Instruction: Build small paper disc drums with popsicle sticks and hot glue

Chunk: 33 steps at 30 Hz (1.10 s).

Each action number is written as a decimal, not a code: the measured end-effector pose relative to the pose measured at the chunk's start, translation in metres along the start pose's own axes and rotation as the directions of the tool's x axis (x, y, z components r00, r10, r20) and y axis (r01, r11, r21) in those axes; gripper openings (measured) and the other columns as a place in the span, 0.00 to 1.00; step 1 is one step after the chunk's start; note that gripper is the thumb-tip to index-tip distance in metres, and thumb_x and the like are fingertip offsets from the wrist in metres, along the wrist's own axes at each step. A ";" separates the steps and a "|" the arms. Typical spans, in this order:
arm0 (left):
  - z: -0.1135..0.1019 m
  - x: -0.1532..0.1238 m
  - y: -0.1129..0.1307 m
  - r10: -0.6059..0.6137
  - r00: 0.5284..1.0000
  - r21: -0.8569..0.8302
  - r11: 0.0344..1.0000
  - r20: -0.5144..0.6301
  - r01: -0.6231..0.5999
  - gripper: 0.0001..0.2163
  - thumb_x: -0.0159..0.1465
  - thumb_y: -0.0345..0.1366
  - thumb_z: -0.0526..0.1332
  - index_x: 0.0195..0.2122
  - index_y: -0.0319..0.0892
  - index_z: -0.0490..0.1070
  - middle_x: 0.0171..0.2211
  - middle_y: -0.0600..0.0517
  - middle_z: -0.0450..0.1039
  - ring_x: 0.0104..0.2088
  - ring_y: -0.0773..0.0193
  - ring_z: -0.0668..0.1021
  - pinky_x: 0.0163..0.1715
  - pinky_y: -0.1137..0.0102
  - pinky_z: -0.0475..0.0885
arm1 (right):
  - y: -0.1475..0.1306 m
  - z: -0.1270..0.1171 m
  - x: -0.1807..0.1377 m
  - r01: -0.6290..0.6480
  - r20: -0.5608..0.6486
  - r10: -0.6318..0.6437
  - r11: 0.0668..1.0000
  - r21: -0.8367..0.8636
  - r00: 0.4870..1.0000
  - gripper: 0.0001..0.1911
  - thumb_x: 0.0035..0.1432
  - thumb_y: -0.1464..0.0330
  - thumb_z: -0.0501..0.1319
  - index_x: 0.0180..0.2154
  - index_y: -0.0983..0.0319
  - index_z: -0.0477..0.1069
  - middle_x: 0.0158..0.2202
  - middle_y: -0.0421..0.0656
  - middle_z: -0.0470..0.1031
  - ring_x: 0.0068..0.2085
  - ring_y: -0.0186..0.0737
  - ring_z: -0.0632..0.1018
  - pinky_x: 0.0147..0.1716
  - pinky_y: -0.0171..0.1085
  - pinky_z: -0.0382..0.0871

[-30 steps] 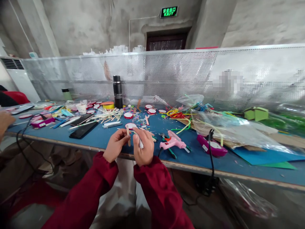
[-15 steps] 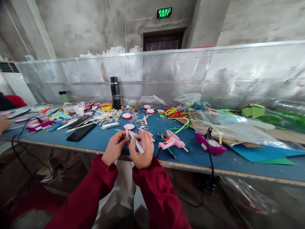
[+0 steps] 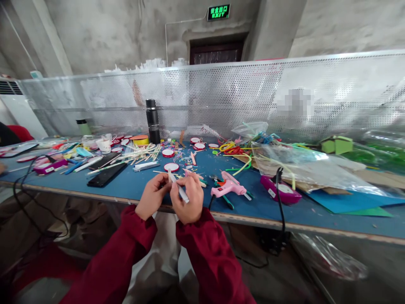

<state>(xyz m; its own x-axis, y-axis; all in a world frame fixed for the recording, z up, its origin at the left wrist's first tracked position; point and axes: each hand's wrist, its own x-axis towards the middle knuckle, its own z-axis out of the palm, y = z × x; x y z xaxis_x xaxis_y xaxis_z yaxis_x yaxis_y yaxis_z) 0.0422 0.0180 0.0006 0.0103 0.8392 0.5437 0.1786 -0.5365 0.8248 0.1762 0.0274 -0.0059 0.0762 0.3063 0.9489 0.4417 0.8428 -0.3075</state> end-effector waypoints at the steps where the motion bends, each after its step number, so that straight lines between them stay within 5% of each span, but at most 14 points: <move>1: 0.000 0.000 0.001 0.000 1.000 -0.004 1.000 -0.002 0.000 0.02 0.64 0.32 0.60 0.34 0.41 0.71 0.28 0.55 0.69 0.29 0.67 0.68 0.34 0.72 0.64 | 0.000 0.000 0.000 0.008 0.002 -0.008 1.000 0.002 1.000 0.04 0.60 0.73 0.60 0.35 0.57 0.68 0.30 0.40 0.76 0.39 0.43 0.80 0.46 0.45 0.74; 33: 0.000 0.001 0.000 -0.019 1.000 -0.011 1.000 0.003 0.019 0.04 0.65 0.35 0.60 0.35 0.41 0.71 0.26 0.55 0.70 0.28 0.66 0.71 0.34 0.72 0.66 | 0.000 0.000 0.001 0.015 -0.016 -0.015 1.000 -0.006 1.000 0.06 0.59 0.74 0.60 0.34 0.56 0.67 0.28 0.37 0.75 0.34 0.40 0.78 0.51 0.48 0.73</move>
<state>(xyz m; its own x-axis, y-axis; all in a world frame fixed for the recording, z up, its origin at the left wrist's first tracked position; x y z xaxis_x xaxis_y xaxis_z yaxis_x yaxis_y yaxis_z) 0.0417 0.0185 0.0008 0.0102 0.8497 0.5271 0.1676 -0.5211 0.8368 0.1761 0.0281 -0.0049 0.0835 0.2870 0.9543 0.4483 0.8444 -0.2932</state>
